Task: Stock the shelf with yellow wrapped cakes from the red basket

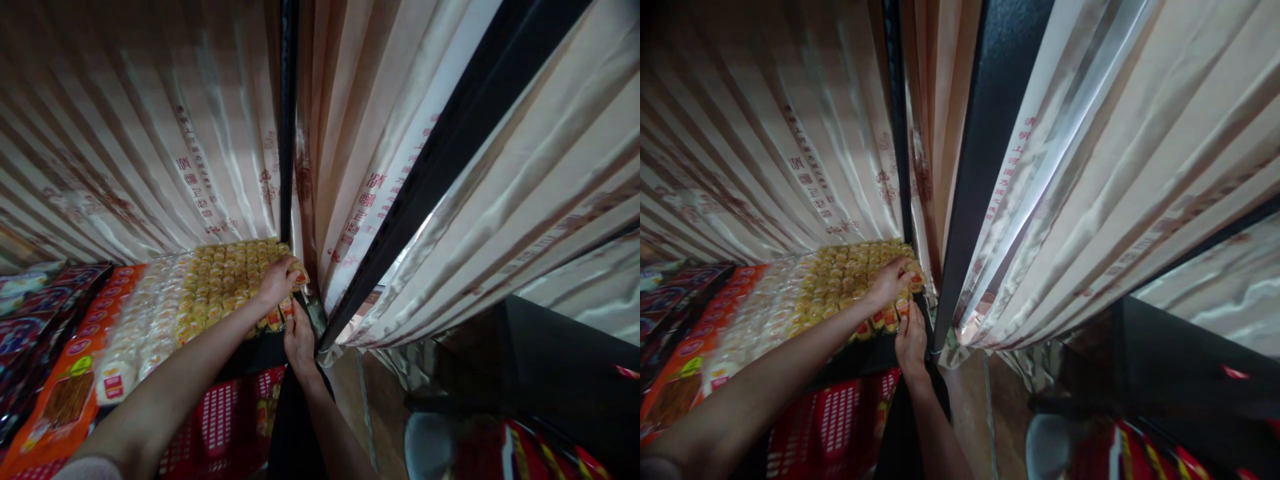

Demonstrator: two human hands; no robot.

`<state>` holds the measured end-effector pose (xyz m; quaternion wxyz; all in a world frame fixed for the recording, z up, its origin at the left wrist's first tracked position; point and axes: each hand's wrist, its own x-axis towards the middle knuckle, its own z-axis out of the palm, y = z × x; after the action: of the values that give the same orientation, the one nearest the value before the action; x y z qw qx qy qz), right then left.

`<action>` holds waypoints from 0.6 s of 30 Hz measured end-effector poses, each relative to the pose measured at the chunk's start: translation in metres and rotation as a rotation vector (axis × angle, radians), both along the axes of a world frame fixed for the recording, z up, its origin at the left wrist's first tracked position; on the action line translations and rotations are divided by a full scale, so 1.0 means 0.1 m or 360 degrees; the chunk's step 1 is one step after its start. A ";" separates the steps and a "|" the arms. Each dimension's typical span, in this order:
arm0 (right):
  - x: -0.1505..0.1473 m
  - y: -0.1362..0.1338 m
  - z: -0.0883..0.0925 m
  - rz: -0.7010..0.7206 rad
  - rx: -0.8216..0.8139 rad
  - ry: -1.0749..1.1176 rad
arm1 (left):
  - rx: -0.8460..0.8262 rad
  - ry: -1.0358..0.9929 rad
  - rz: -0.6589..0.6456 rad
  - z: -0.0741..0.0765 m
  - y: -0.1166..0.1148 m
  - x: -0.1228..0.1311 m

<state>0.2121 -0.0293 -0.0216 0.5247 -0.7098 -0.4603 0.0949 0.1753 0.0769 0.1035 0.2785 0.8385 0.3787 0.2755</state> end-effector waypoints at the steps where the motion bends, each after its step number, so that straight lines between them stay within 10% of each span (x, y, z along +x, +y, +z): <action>1: 0.00 0.00 0.00 0.0002 0.0004 -0.0002 | 0.0028 0.0075 -0.0033 -0.02 0.01 0.02; 18: 0.04 0.03 0.17 -0.0065 0.0112 0.0095 | 0.0147 0.0580 -0.0112 -0.28 0.14 0.12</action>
<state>0.2165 -0.0265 -0.0046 0.5646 -0.6970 -0.4330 0.0890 0.1869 0.0905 0.0757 0.1760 0.8991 0.3805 0.1262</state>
